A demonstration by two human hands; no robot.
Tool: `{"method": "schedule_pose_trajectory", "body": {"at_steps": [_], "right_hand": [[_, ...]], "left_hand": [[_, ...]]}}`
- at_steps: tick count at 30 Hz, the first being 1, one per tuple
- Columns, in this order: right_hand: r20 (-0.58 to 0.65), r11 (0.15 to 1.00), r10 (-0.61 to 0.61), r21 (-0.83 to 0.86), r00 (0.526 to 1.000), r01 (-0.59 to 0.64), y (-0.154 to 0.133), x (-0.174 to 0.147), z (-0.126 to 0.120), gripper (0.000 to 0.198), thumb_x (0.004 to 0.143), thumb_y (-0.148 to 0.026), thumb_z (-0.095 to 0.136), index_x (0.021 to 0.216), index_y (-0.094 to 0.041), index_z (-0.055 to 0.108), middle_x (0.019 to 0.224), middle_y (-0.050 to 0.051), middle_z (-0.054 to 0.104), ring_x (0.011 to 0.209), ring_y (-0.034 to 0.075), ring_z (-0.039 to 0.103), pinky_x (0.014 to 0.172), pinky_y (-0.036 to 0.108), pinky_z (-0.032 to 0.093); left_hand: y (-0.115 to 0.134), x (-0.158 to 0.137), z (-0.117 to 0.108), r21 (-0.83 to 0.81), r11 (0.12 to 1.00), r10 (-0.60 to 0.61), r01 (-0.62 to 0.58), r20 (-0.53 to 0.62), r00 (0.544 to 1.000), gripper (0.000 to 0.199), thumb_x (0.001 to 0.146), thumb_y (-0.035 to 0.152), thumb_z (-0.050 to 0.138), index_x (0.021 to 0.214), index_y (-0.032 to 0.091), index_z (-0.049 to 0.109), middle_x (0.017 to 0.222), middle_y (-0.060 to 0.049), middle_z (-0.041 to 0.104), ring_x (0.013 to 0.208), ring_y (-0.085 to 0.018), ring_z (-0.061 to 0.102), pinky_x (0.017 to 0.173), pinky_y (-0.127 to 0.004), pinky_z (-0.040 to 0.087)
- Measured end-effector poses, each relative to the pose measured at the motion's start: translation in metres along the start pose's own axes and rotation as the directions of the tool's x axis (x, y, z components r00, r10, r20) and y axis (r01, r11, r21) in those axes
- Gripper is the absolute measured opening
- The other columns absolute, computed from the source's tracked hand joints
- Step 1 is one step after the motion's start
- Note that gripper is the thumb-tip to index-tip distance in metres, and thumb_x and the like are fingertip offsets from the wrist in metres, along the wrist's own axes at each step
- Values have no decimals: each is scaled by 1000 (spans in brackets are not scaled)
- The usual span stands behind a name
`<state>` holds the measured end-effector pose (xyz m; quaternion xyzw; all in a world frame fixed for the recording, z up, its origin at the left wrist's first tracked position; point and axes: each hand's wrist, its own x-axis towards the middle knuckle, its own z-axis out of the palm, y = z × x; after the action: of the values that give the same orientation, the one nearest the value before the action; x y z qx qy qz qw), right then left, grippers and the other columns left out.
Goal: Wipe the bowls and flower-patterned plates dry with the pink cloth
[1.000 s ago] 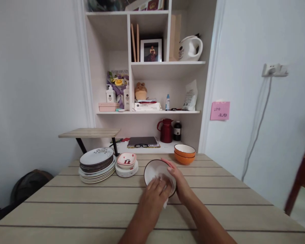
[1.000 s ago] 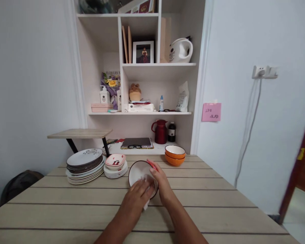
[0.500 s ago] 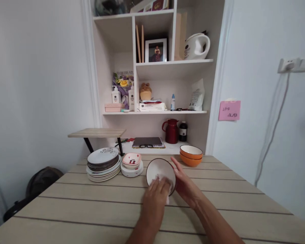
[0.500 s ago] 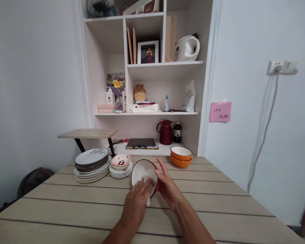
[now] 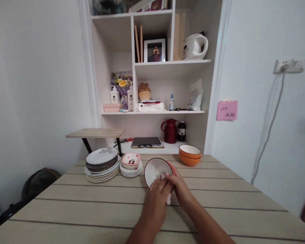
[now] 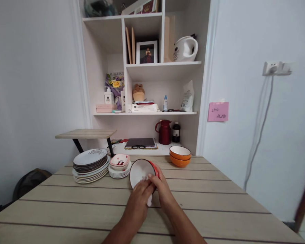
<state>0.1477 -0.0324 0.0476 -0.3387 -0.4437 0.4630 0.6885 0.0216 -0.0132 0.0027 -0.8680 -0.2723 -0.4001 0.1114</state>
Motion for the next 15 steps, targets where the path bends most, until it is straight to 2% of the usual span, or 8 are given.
{"method": "schedule_pose_trajectory", "body": {"at_steps": [2,5,8,11,15], "right_hand": [[29,998,43,-54,999,-41,-8,3,-9,66,72,-36,70,136,-27,55,121,6,70,113,31,60,102,45,42],[75,981,149,-134,986,-138,-21,4,-21,65,73,-33,67,136,-29,54,116,4,71,112,30,60,100,45,42],[91,953,249,-201,964,-227,-31,2,-32,63,74,-35,67,136,-30,54,111,4,73,110,30,61,98,45,44],[116,934,299,-240,947,-265,-35,2,-40,62,76,-40,68,136,-31,54,121,5,70,115,30,60,97,46,45],[157,970,239,-78,958,-229,-26,2,-36,73,79,-48,70,145,-38,41,144,4,55,129,30,52,106,49,40]], "left_hand": [[-3,0,-1,4,999,45,-45,66,997,61,87,2,45,144,24,43,140,-7,57,127,-22,54,107,-45,46],[-9,-2,0,45,995,80,-85,99,992,52,93,10,47,140,29,47,140,-3,58,128,-21,53,112,-49,39],[-13,-5,10,152,981,120,-121,18,993,35,96,20,51,127,33,59,132,-1,64,123,-21,58,114,-52,36],[-11,-5,20,286,949,159,-132,-75,984,26,94,22,54,118,27,65,126,-4,67,119,-24,61,113,-51,38],[-7,-5,20,306,951,90,-49,-122,988,27,94,17,53,118,21,64,132,-6,64,125,-24,57,109,-42,45]]}}
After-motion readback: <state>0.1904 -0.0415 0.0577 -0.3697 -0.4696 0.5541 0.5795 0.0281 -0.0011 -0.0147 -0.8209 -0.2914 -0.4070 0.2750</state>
